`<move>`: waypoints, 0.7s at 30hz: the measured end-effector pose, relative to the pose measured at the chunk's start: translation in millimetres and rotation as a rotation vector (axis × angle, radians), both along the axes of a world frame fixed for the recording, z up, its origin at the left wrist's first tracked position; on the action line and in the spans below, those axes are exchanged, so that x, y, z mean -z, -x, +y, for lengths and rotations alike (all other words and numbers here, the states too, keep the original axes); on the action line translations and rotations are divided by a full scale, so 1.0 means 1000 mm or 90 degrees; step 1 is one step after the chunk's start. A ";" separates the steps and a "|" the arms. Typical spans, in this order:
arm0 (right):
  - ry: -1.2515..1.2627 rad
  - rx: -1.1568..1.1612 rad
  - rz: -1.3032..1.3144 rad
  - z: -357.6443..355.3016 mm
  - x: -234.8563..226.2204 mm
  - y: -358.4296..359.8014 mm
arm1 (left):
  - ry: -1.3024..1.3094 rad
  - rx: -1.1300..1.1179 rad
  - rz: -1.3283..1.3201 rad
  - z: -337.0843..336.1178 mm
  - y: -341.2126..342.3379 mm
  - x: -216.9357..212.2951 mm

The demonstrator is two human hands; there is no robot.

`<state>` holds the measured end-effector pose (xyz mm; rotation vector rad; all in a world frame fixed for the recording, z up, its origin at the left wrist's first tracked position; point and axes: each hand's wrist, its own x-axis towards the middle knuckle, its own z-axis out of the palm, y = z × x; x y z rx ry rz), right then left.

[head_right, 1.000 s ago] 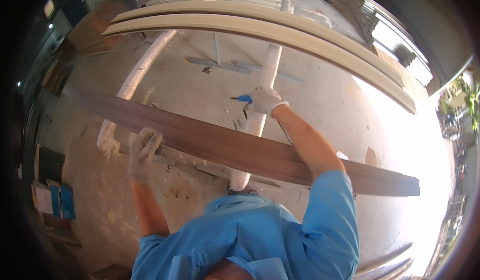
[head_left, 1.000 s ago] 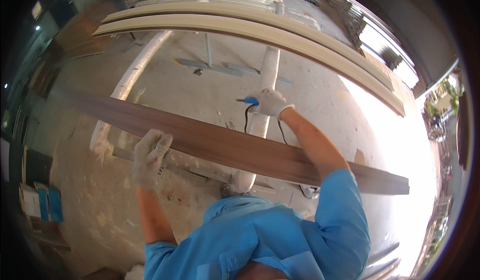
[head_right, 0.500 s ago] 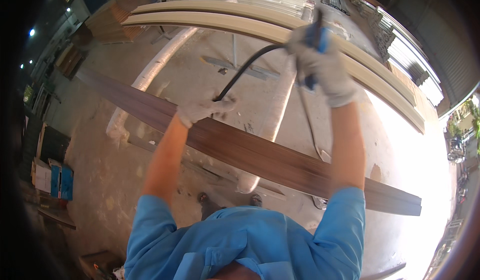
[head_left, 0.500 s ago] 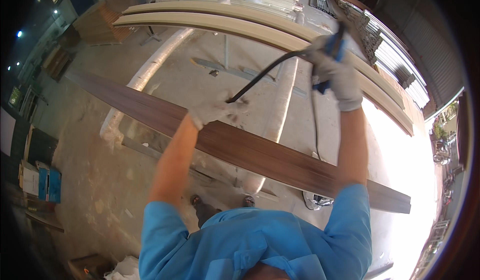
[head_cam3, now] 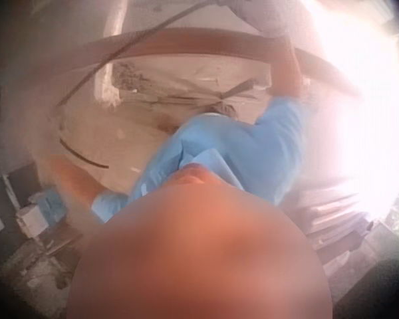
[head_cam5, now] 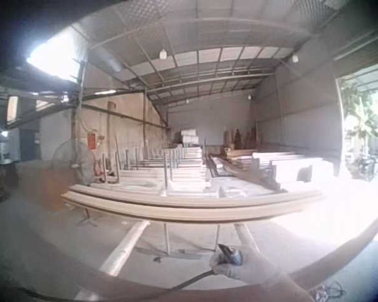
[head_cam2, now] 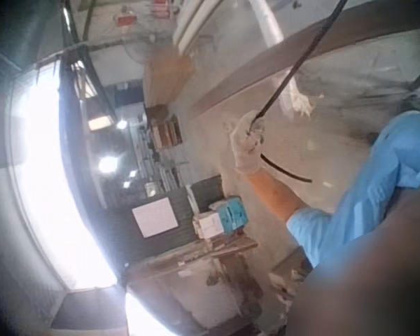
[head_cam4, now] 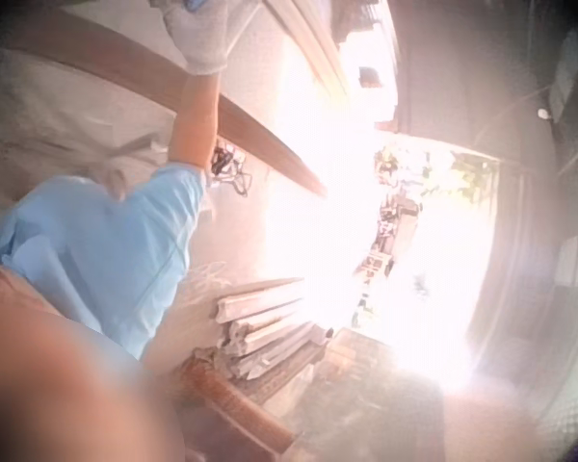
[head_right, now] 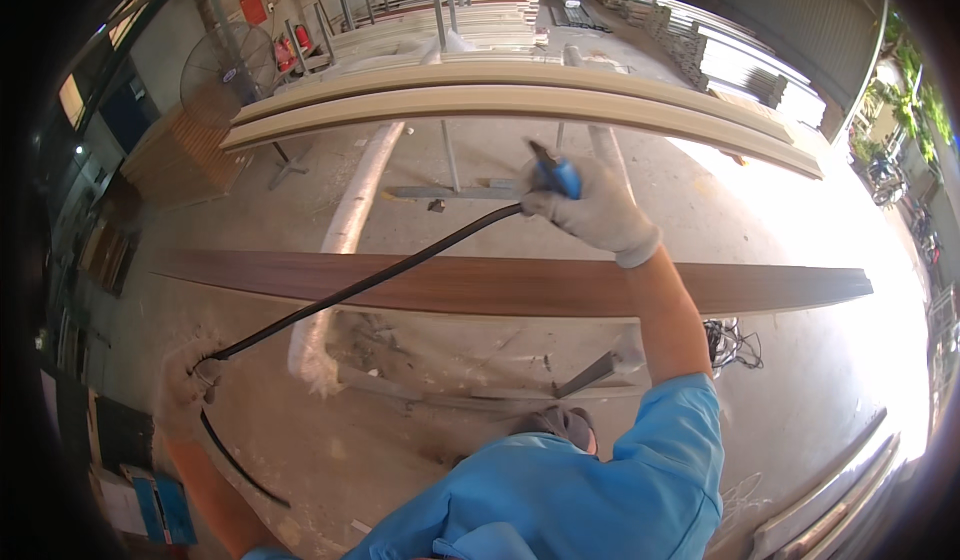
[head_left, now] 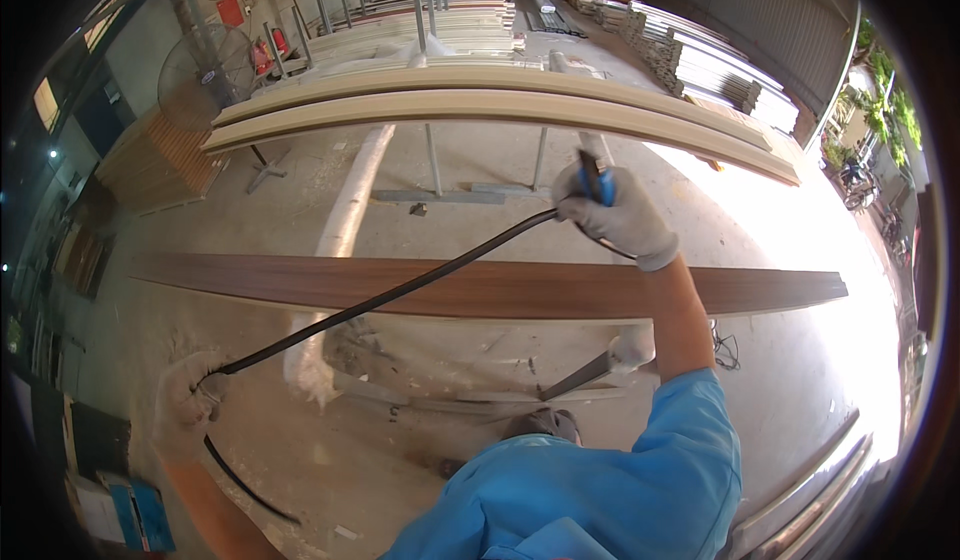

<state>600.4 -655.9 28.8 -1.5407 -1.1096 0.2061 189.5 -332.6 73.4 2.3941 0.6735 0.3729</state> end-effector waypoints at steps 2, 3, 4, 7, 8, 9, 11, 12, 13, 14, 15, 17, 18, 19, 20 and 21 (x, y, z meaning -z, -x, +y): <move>0.022 -0.018 0.015 0.043 0.005 0.025 | 0.036 -0.073 -0.045 0.028 0.032 0.012; 0.054 -0.016 0.015 0.062 0.002 0.031 | 0.029 -0.077 -0.077 0.043 0.044 0.020; 0.091 -0.009 0.007 0.079 -0.001 0.038 | 0.023 -0.081 -0.110 0.060 0.052 0.029; 0.090 -0.018 0.086 0.126 -0.008 0.061 | 0.042 -0.065 -0.096 0.110 0.079 0.054; 0.096 -0.009 0.062 0.142 -0.011 0.067 | 0.043 -0.054 -0.077 0.128 0.089 0.061; 0.126 -0.001 -0.025 0.156 -0.016 0.072 | 0.086 -0.037 -0.097 0.145 0.099 0.071; 0.070 0.029 0.043 0.195 -0.013 0.083 | 0.147 0.014 -0.146 0.182 0.112 0.093; 0.040 0.017 0.044 0.215 -0.012 0.085 | 0.217 0.020 -0.173 0.202 0.119 0.103; 0.005 0.004 0.046 0.234 -0.009 0.086 | 0.285 0.029 -0.203 0.222 0.124 0.113; 0.031 0.012 0.056 0.248 -0.008 0.086 | 0.346 0.038 -0.232 0.242 0.129 0.123; 0.049 0.011 0.049 0.270 -0.005 0.085 | 0.362 0.017 -0.201 0.263 0.135 0.129; 0.064 0.000 0.051 0.316 -0.005 0.082 | 0.380 -0.025 -0.126 0.309 0.150 0.132; 0.040 0.017 0.047 0.343 0.000 0.083 | 0.383 0.015 -0.072 0.334 0.156 0.131; 0.038 0.025 0.030 0.364 0.000 0.084 | 0.389 0.056 -0.022 0.357 0.164 0.131; 0.035 0.002 0.040 0.384 0.000 0.085 | 0.402 0.050 0.006 0.374 0.171 0.135; 0.064 0.027 0.069 0.401 -0.001 0.087 | 0.424 0.045 0.012 0.388 0.179 0.139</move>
